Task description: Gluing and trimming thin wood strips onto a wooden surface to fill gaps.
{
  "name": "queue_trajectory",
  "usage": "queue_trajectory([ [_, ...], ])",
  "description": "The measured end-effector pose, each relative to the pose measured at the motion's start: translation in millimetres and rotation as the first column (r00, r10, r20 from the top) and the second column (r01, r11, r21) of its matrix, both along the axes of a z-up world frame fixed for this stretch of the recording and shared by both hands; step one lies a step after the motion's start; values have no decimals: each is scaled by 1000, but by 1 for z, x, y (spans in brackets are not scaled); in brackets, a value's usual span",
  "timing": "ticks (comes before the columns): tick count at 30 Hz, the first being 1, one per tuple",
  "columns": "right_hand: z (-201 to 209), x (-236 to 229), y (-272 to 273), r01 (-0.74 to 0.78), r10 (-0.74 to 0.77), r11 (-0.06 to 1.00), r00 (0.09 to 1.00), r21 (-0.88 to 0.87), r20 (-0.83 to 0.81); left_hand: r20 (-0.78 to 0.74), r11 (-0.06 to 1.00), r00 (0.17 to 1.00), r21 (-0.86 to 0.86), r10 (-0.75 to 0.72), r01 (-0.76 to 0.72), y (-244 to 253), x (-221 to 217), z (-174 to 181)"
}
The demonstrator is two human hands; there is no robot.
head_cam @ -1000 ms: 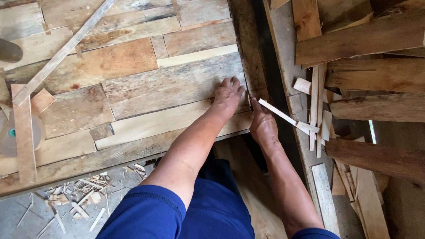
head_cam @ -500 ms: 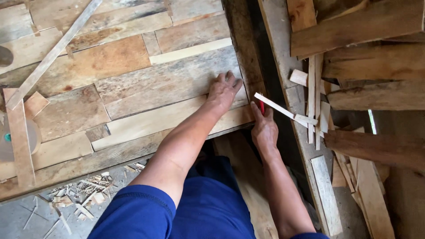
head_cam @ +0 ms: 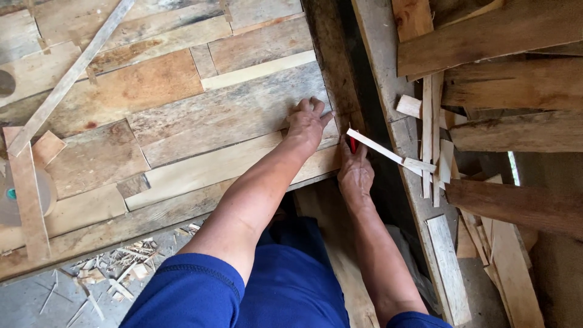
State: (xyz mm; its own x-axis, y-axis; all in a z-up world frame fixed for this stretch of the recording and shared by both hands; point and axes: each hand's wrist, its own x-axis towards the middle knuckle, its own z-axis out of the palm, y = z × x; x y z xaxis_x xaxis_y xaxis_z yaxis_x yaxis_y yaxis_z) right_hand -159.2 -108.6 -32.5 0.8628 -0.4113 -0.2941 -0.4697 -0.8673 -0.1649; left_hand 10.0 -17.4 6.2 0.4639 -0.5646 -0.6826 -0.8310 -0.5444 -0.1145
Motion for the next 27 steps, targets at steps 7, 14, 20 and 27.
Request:
queue_trajectory([
  [7,-2,-1,-8,-29,21,999,984,45,178,-16,993,996,-77,86,-87,1,-1,5],
  [14,-16,8,-16,86,-94,996,950,40,297,-104,969,979,-159,174,-189,9,-7,-4],
  [20,-34,9,-17,111,-127,991,947,70,296,-47,850,972,-477,229,-223,30,-17,-84],
  [27,-24,12,-6,130,-112,989,968,-69,223,-255,730,894,-515,369,-448,81,-34,-27],
])
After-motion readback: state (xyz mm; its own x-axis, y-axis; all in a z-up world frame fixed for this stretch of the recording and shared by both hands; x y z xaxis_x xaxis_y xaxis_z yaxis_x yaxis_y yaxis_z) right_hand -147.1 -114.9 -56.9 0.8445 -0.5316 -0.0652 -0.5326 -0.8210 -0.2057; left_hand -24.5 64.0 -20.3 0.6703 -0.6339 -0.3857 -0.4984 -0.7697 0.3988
